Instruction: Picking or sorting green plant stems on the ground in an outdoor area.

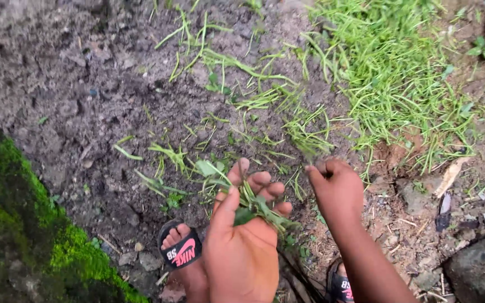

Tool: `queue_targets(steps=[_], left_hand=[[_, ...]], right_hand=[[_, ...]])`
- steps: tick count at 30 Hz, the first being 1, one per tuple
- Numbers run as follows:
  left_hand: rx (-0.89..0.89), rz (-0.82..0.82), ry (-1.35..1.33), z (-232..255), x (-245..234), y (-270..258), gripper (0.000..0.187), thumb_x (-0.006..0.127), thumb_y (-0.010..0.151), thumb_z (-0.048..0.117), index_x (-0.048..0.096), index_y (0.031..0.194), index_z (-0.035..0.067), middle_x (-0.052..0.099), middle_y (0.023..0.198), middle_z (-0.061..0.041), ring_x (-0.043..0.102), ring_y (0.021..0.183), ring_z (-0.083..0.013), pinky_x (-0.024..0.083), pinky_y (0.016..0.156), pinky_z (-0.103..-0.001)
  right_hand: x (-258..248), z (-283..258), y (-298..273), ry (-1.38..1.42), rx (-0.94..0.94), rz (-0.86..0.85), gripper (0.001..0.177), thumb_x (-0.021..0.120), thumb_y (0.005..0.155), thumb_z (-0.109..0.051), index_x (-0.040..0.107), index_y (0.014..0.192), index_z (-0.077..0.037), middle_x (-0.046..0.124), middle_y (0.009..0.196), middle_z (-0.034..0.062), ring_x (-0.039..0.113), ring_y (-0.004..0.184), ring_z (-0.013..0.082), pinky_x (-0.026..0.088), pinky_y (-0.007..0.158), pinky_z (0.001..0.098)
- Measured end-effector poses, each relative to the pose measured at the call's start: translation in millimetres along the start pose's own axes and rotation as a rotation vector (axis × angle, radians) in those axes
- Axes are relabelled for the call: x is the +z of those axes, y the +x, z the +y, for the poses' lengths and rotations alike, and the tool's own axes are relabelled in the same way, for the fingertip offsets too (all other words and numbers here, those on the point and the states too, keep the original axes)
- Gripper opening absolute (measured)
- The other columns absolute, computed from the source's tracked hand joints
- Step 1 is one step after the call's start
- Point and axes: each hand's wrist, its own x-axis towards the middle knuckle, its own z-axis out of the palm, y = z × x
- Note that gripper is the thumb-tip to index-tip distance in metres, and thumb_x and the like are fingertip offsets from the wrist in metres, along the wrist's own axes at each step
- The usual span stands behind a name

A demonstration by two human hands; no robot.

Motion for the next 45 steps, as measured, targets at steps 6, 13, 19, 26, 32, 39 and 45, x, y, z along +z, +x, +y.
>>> queue_targets(steps=[6,13,19,26,32,39,45], left_hand=[[-0.063,-0.113,-0.013,-10.9,3.8,-2.9,0.052,0.044,0.094,0.021,0.047,0.144,0.006,0.058,0.140,-0.020,0.057,0.130,-0.0360,0.046,0.105,-0.053],[-0.082,-0.245,-0.091,-29.8,-2.4,-6.3,0.056,0.044,0.096,0.017,0.043,0.150,0.000,0.048,0.157,-0.022,0.049,0.141,-0.0357,0.037,0.117,-0.051],[-0.145,-0.034,-0.075,-37.6,-4.3,-6.5,0.044,0.044,0.096,0.017,0.054,0.137,0.003,0.059,0.145,-0.020,0.059,0.127,-0.0333,0.046,0.107,-0.050],[-0.094,0.239,-0.106,-53.3,-33.7,13.8,0.018,0.050,0.098,0.021,0.060,0.110,0.011,0.067,0.089,-0.010,0.066,0.085,-0.0264,0.058,0.076,-0.050],[-0.188,0.147,-0.222,-25.8,-23.6,7.5,0.011,0.052,0.099,0.027,0.058,0.098,0.019,0.049,0.069,0.001,0.046,0.051,-0.0149,0.042,0.047,-0.034],[-0.181,0.138,-0.316,-13.0,-30.8,17.0,0.014,0.047,0.099,0.027,0.059,0.101,0.020,0.045,0.069,0.001,0.037,0.046,-0.0117,0.031,0.038,-0.028],[-0.161,0.183,-0.345,-0.6,-38.5,20.2,0.015,0.044,0.101,0.027,0.056,0.100,0.019,0.045,0.070,0.000,0.037,0.046,-0.0131,0.032,0.039,-0.030]], right_hand=[[-77.6,-52.3,-55.9,0.865,-0.161,0.001,0.015,0.072,0.088,-0.010,0.075,0.101,-0.004,0.067,0.093,0.0021,0.064,0.083,0.0084,0.051,0.074,0.0238],[-105.5,-95.8,-75.1,0.506,-0.257,-0.161,0.013,0.079,0.078,-0.011,0.079,0.090,-0.005,0.068,0.077,0.0077,0.065,0.071,0.0192,0.052,0.063,0.0335],[-102.8,-98.8,-79.9,0.062,-0.377,-0.113,0.017,0.082,0.072,-0.020,0.074,0.082,-0.010,0.070,0.078,0.0081,0.067,0.076,0.0284,0.052,0.066,0.0412],[-74.6,-59.1,-79.9,0.755,-0.170,-0.033,0.008,0.078,0.081,-0.010,0.077,0.084,-0.002,0.069,0.081,0.0106,0.058,0.068,0.0187,0.047,0.059,0.0306],[-90.1,-72.7,-54.7,1.566,0.019,-0.291,0.010,0.060,0.098,-0.007,0.062,0.096,0.002,0.074,0.097,0.0159,0.060,0.071,0.0160,0.050,0.064,0.0296],[-27.3,-62.7,43.1,1.353,0.146,-0.298,0.024,0.062,0.096,-0.004,0.071,0.117,0.001,0.066,0.090,0.0106,0.060,0.067,0.0150,0.049,0.054,0.0291],[26.0,-115.8,94.4,0.912,-0.002,-0.317,0.017,0.064,0.089,0.000,0.072,0.104,0.003,0.076,0.085,0.0158,0.067,0.065,0.0195,0.052,0.053,0.0299]])
